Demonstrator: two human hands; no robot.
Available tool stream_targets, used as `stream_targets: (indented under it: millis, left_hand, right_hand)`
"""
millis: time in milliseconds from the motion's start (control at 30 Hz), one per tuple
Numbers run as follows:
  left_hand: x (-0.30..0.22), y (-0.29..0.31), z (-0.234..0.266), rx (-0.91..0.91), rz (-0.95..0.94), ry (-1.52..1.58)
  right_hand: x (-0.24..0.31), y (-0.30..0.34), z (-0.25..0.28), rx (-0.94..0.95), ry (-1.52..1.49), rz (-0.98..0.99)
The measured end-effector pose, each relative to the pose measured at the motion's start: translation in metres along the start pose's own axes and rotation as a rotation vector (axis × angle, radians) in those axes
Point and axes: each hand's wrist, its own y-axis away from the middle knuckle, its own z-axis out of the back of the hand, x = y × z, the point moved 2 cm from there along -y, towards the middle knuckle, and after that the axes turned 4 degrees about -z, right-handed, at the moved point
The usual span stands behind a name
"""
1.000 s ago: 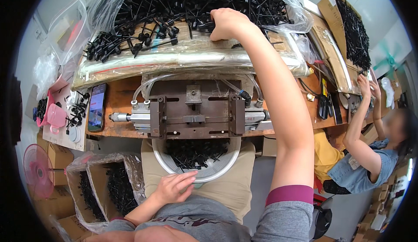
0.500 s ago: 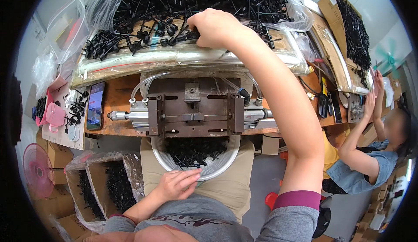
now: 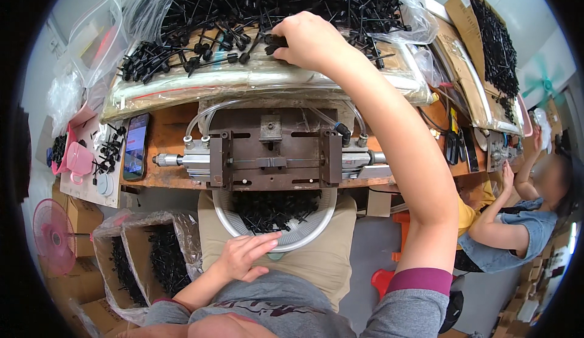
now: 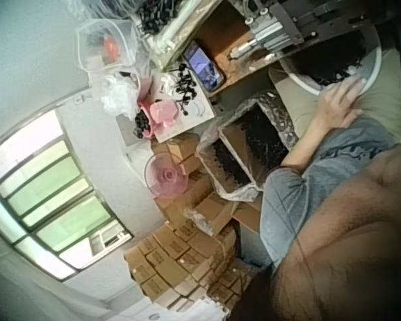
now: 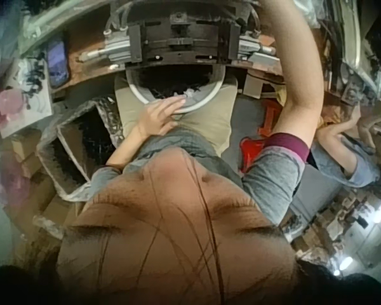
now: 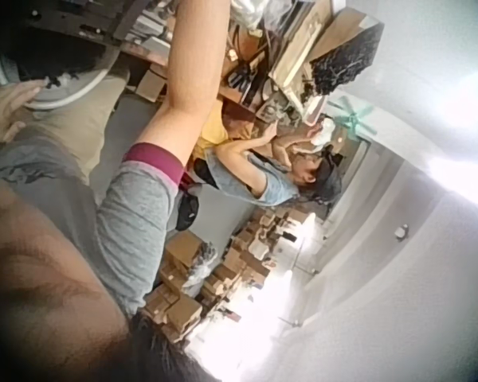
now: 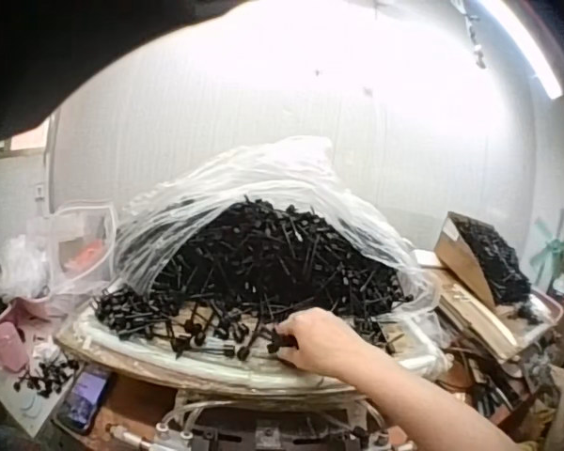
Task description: Assembling small black plastic components using a pneumatic press jig on a workbench.
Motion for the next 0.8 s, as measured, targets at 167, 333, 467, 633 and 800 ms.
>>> stream_targets:
  millis: [167,333,467,633,800]
  left_hand:
    - [0.0,0.0,0.001,-0.015,-0.02,0.031]
    - [-0.005,-0.004,0.008,-0.057,-0.044,0.026]
    - [-0.008,-0.028,0.022,-0.209,-0.071,0.044]
    - [-0.018,-0.073,0.063,-0.477,0.091,0.095]
    - [-0.019,-0.098,0.071,-0.481,0.261,0.402]
  right_hand:
    - [-0.01,0.006,0.001,-0.186,-0.003,0.087]
    - [-0.018,0.01,0.014,-0.341,-0.118,-0.007]
    - [-0.025,0.032,0.029,-0.567,-0.278,-0.048]
    - [0.049,0.1,0.024,-0.634,-0.312,0.226]
    - [0.091,0.174,-0.019,-0.524,-0.287,0.455]
